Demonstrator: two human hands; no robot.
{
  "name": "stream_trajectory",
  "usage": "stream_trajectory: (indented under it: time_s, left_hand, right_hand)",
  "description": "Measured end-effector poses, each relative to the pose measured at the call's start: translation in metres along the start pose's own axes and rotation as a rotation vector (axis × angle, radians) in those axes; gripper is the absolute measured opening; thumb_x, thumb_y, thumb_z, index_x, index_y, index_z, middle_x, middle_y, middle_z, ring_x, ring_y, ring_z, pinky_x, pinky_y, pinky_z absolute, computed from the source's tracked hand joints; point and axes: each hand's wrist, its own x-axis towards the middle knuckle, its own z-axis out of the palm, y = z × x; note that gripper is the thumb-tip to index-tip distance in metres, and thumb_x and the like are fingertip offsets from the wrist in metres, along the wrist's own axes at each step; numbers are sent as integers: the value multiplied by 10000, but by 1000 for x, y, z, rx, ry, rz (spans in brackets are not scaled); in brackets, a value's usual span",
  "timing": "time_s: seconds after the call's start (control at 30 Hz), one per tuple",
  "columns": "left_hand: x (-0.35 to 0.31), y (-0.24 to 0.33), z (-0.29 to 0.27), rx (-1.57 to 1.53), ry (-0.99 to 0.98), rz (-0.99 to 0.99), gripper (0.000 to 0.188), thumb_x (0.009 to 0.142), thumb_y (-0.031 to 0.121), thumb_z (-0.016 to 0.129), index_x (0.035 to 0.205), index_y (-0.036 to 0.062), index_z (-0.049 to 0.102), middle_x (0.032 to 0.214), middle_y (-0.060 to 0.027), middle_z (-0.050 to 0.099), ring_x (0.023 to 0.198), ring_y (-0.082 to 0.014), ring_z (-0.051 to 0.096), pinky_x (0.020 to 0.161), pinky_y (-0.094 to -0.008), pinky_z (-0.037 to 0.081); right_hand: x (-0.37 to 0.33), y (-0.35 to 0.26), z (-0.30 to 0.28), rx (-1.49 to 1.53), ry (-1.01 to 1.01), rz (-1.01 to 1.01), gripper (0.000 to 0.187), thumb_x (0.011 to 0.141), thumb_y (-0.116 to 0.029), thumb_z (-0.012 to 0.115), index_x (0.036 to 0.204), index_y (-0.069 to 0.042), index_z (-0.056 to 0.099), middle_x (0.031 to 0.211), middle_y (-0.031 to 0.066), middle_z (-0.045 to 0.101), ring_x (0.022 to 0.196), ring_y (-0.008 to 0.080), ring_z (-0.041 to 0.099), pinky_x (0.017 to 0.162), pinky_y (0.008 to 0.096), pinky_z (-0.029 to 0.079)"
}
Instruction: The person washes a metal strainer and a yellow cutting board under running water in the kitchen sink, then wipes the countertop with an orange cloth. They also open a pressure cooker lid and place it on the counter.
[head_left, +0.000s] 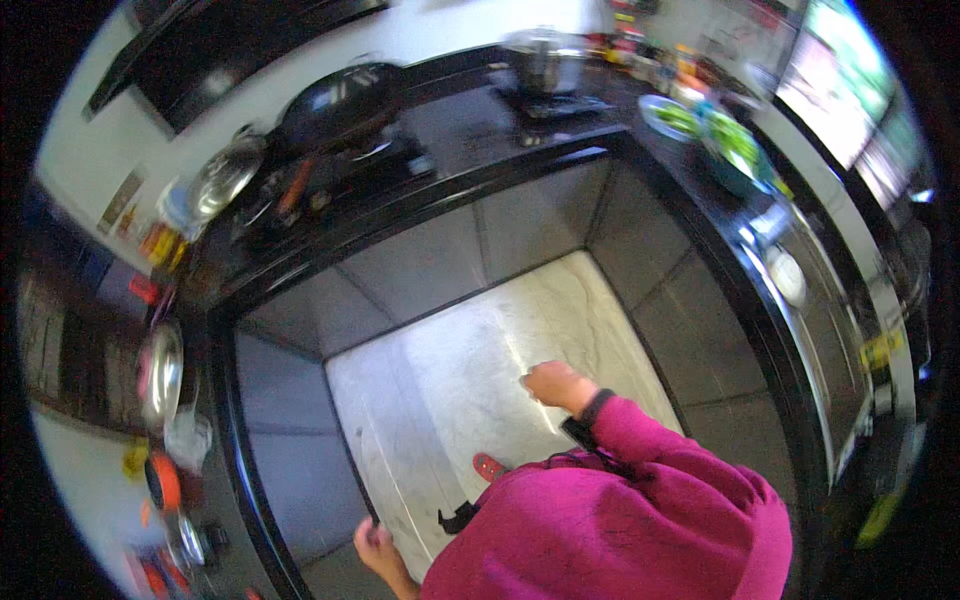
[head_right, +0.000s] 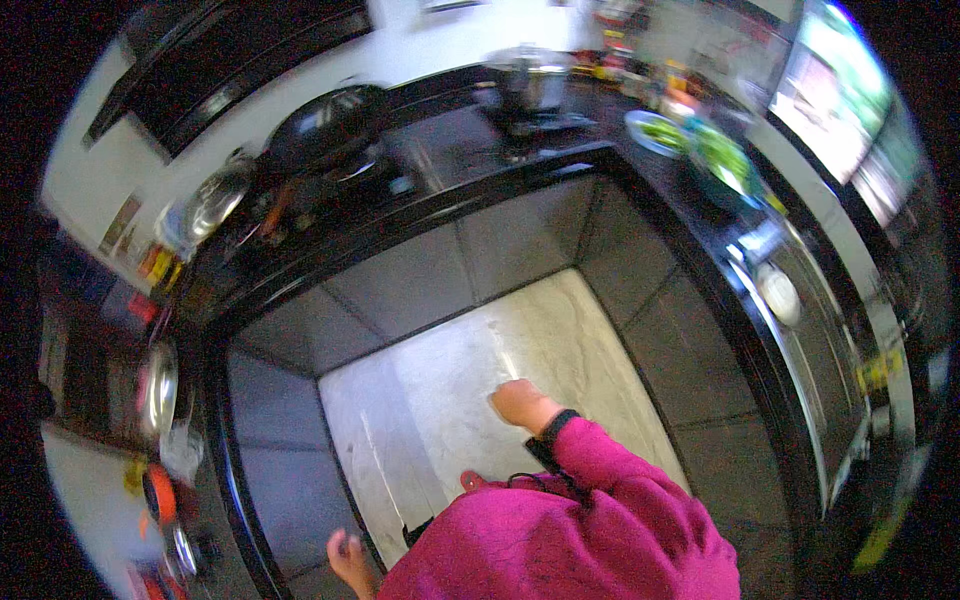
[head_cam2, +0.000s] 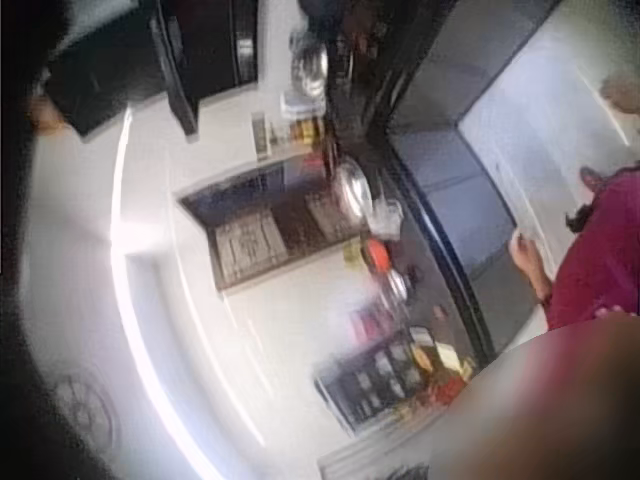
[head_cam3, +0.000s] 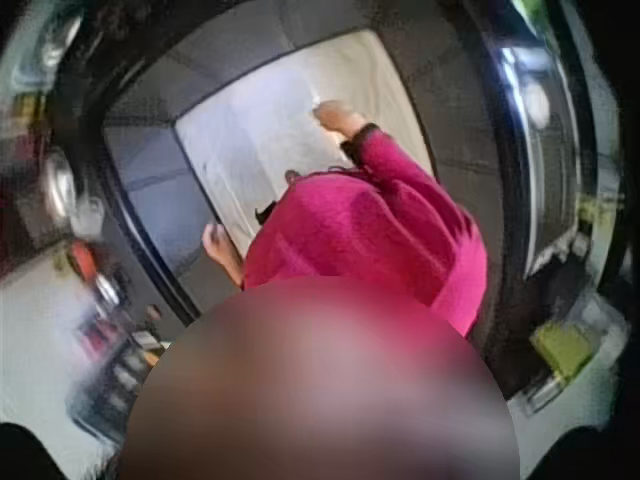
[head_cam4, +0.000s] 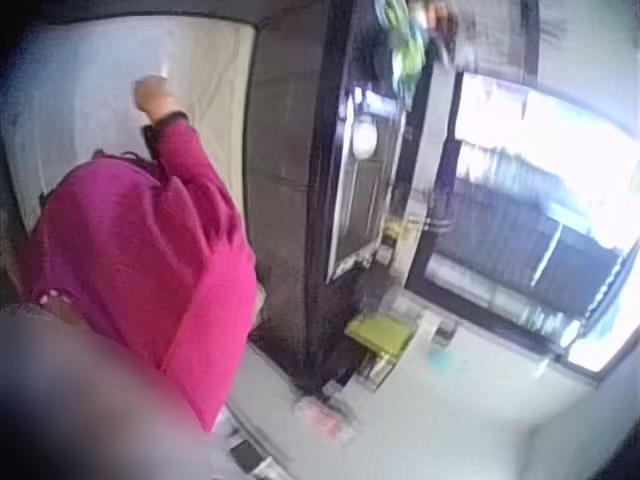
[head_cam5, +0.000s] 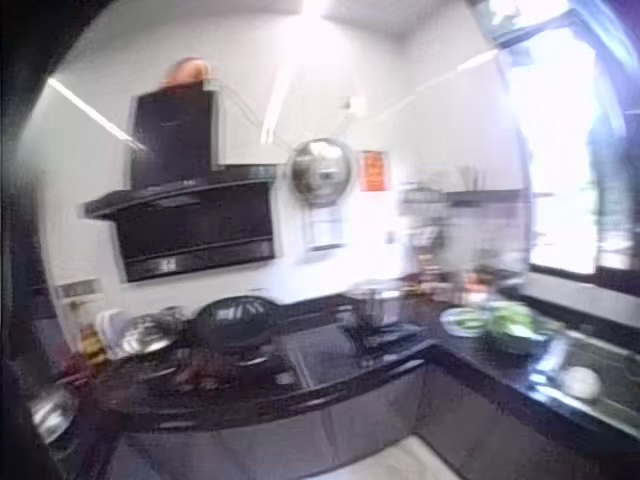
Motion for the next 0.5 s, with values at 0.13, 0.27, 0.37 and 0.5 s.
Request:
stream_trajectory:
  time_s: [0.13, 0.27, 0.37, 0.5]
  left_hand:
    - [50, -15, -18, 129, -436, -225, 403, 847, 181, 632, 1182, -3, 502, 1134, -164, 563, 1038, -240, 538, 905, -340, 431]
    - [105, 11, 5, 254, -588, -63, 331, 841, 101, 605, 1136, -29, 529, 1070, -162, 596, 966, -234, 576, 849, -330, 463]
    - [116, 45, 27, 124, -493, -67, 323, 824, 96, 623, 1113, -25, 548, 1066, -160, 600, 963, -236, 580, 841, -333, 467]
    - [123, 66, 49, 333, -630, 134, 298, 816, 83, 631, 1087, -25, 566, 1054, -155, 607, 915, -226, 598, 780, -315, 491]
  right_hand:
    - [-1, -34, -2, 39, 27, 179, 165, 780, -119, 501, 784, -49, 650, 792, 142, 658, 737, 307, 651, 636, 409, 517]
    - [-49, -33, 20, 17, -53, 435, 157, 763, -128, 520, 743, -72, 666, 740, 111, 659, 684, 281, 654, 575, 411, 503]
    - [-96, -30, 34, -48, -49, 643, 152, 751, -130, 538, 721, -91, 682, 716, 103, 659, 646, 256, 653, 537, 379, 492]
    - [-142, -38, 44, 18, 128, 762, 142, 743, -109, 542, 716, -74, 677, 714, 112, 657, 643, 270, 650, 515, 382, 494]
